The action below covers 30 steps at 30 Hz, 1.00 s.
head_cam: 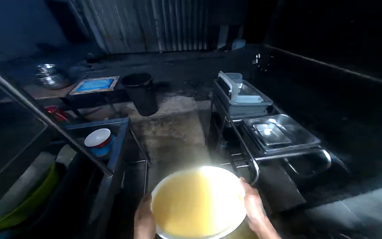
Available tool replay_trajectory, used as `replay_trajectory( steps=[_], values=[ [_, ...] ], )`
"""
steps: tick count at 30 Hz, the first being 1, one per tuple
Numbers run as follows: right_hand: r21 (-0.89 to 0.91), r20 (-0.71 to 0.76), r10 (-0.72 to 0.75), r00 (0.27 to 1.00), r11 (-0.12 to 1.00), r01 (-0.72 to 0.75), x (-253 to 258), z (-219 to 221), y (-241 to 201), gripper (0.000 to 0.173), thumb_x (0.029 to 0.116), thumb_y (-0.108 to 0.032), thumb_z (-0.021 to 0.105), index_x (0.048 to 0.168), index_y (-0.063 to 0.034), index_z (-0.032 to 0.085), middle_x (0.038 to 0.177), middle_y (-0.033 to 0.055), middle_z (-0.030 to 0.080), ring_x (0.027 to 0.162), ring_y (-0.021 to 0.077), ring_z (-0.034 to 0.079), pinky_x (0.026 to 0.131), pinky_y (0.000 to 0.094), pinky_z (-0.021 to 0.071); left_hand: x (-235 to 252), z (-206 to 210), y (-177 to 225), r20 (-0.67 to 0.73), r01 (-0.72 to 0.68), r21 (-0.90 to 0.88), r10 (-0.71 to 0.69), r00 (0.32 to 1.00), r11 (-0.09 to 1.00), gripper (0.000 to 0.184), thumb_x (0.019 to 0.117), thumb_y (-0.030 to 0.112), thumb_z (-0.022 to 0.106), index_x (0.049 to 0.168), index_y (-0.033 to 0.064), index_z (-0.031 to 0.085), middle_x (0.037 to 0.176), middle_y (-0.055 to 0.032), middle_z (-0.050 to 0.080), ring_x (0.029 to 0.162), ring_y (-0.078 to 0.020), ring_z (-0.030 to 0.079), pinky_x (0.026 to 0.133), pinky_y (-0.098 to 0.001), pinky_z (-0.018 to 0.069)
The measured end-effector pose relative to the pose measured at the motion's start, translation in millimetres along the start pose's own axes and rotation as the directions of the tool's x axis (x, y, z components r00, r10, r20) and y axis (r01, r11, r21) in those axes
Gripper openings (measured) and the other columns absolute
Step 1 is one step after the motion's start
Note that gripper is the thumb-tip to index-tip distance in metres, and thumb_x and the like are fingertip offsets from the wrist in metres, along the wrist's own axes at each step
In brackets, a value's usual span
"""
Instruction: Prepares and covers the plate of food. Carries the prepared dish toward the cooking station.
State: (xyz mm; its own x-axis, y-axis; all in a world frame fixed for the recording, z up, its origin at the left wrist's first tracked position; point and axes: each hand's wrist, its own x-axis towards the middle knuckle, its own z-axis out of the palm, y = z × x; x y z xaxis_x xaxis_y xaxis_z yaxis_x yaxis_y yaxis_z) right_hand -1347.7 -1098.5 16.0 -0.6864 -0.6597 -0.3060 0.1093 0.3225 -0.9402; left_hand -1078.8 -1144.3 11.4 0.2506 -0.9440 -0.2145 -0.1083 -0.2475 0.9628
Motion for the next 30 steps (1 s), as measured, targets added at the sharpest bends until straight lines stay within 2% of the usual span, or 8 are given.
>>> replay_trajectory(
  steps=[2,5,9,12,16,22,28,30],
  values=[
    [-0.013,0.022,-0.013,1.000,1.000,0.013,30,22,-17,0.046,0.1115,-0.031,0.039,0.103,0.0043,0.068,0.092,0.0129,0.067,0.088,0.0162,0.065,0.082,0.0380,0.0539,31,14,4,-0.023,-0.014,-0.006,0.014,1.000,1.000,0.042,0.1098,0.014,0.031,0.135,-0.0119,0.053,0.131,-0.0250,0.058,0.118,-0.0201,0.057,0.105,-0.0385,0.0463],
    [-0.037,0.047,0.010,0.999,0.999,-0.008,74,54,-35,0.047,0.1119,-0.031,0.038,0.101,0.0041,0.068,0.089,0.0121,0.066,0.085,0.0153,0.065,0.080,0.0367,0.0539,75,33,9,-0.061,-0.003,-0.010,0.002,0.998,1.000,0.044,0.1093,0.016,0.030,0.137,-0.0096,0.052,0.131,-0.0241,0.058,0.117,-0.0208,0.059,0.103,-0.0402,0.0475],
    [-0.036,0.083,0.014,0.996,0.999,-0.011,129,101,-53,0.044,0.1121,-0.028,0.038,0.112,0.0065,0.065,0.097,0.0140,0.066,0.090,0.0147,0.064,0.083,0.0347,0.0527,137,55,17,-0.099,0.011,0.022,-0.009,0.995,1.000,0.044,0.1093,0.016,0.030,0.139,-0.0093,0.052,0.136,-0.0271,0.056,0.123,-0.0269,0.057,0.106,-0.0444,0.0447],
    [-0.047,0.115,0.014,0.993,0.999,-0.008,172,137,-61,0.043,0.1120,-0.027,0.039,0.123,0.0080,0.062,0.110,0.0194,0.065,0.100,0.0200,0.062,0.091,0.0393,0.0506,186,71,22,-0.113,0.015,0.034,-0.011,0.994,0.999,0.045,0.1091,0.016,0.030,0.139,-0.0103,0.052,0.141,-0.0289,0.053,0.130,-0.0313,0.052,0.111,-0.0472,0.0399],
    [-0.056,0.142,-0.007,0.990,0.998,0.015,239,193,-64,0.045,0.1117,-0.031,0.039,0.117,0.0058,0.064,0.104,0.0168,0.067,0.096,0.0188,0.064,0.087,0.0398,0.0530,258,94,26,-0.148,0.014,0.024,-0.010,0.989,1.000,0.043,0.1085,0.014,0.031,0.133,-0.0106,0.055,0.130,-0.0253,0.058,0.117,-0.0237,0.057,0.103,-0.0424,0.0451],
    [-0.080,0.184,-0.029,0.982,0.996,0.045,329,285,-82,0.045,0.1113,-0.028,0.039,0.115,0.0073,0.066,0.106,0.0177,0.067,0.099,0.0185,0.064,0.090,0.0396,0.0526,369,118,36,-0.199,0.021,0.035,-0.013,0.980,0.999,0.043,0.1072,0.013,0.031,0.132,-0.0134,0.054,0.131,-0.0269,0.057,0.117,-0.0235,0.056,0.103,-0.0406,0.0445],
    [-0.115,0.242,-0.019,0.970,0.992,0.048,409,384,-116,0.044,0.1114,-0.028,0.039,0.111,0.0074,0.066,0.103,0.0155,0.067,0.097,0.0153,0.063,0.089,0.0364,0.0516,476,135,54,-0.267,-0.018,0.106,0.046,0.963,0.994,0.043,0.1067,0.009,0.033,0.130,-0.0199,0.053,0.132,-0.0346,0.056,0.121,-0.0311,0.056,0.107,-0.0444,0.0424],
    [-0.138,0.277,-0.023,0.961,0.988,0.063,436,416,-129,0.045,0.1115,-0.028,0.039,0.113,0.0066,0.067,0.107,0.0157,0.068,0.100,0.0146,0.064,0.093,0.0364,0.0511,513,143,58,-0.315,-0.010,0.071,0.032,0.949,0.997,0.041,0.1068,0.010,0.032,0.127,-0.0180,0.054,0.123,-0.0276,0.060,0.110,-0.0204,0.057,0.100,-0.0359,0.0457]
  ],
)
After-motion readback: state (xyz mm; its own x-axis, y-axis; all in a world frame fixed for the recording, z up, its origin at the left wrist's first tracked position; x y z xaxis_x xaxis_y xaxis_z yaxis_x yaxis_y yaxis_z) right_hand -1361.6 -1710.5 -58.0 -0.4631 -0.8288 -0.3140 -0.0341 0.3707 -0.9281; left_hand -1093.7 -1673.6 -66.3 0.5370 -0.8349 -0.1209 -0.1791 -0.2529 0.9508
